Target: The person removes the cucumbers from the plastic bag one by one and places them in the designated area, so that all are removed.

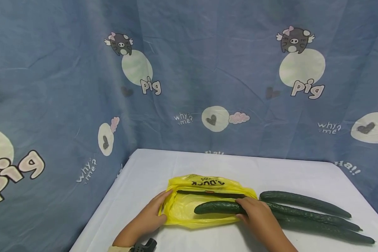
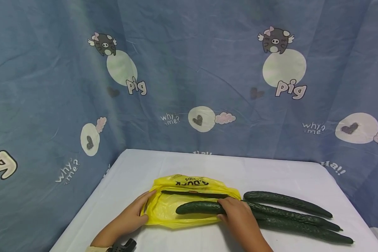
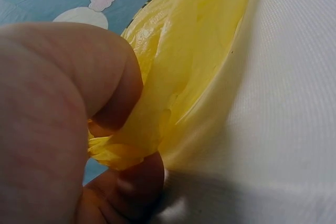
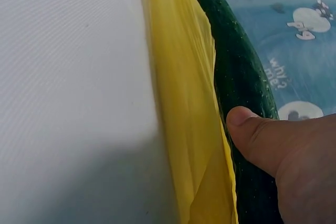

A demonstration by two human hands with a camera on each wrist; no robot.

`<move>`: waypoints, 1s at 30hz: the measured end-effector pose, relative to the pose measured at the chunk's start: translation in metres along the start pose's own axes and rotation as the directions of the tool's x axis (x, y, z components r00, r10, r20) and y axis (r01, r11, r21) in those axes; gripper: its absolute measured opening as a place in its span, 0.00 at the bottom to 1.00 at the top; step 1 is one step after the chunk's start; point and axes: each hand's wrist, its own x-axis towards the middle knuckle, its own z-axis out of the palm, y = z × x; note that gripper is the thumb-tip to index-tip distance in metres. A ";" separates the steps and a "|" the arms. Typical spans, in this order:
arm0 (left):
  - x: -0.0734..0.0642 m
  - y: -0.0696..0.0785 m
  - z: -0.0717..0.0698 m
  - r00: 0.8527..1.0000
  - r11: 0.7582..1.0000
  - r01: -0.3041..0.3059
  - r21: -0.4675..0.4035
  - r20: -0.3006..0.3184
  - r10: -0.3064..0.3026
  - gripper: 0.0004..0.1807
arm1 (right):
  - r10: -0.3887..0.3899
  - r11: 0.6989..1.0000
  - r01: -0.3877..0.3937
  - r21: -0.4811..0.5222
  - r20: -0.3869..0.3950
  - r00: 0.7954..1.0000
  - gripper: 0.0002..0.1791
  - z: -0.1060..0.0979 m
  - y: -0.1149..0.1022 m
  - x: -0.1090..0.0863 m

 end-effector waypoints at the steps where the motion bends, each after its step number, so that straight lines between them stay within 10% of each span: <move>1: 0.000 0.000 0.000 1.000 1.000 0.000 -0.001 -0.001 0.000 0.52 | -0.003 1.000 0.003 -0.001 -0.003 1.000 0.26 0.000 0.001 -0.001; 30: 0.001 -0.001 -0.001 0.999 0.999 -0.042 -0.009 -0.006 0.042 0.52 | 0.048 0.999 -0.048 0.002 0.066 0.997 0.28 -0.016 0.016 -0.030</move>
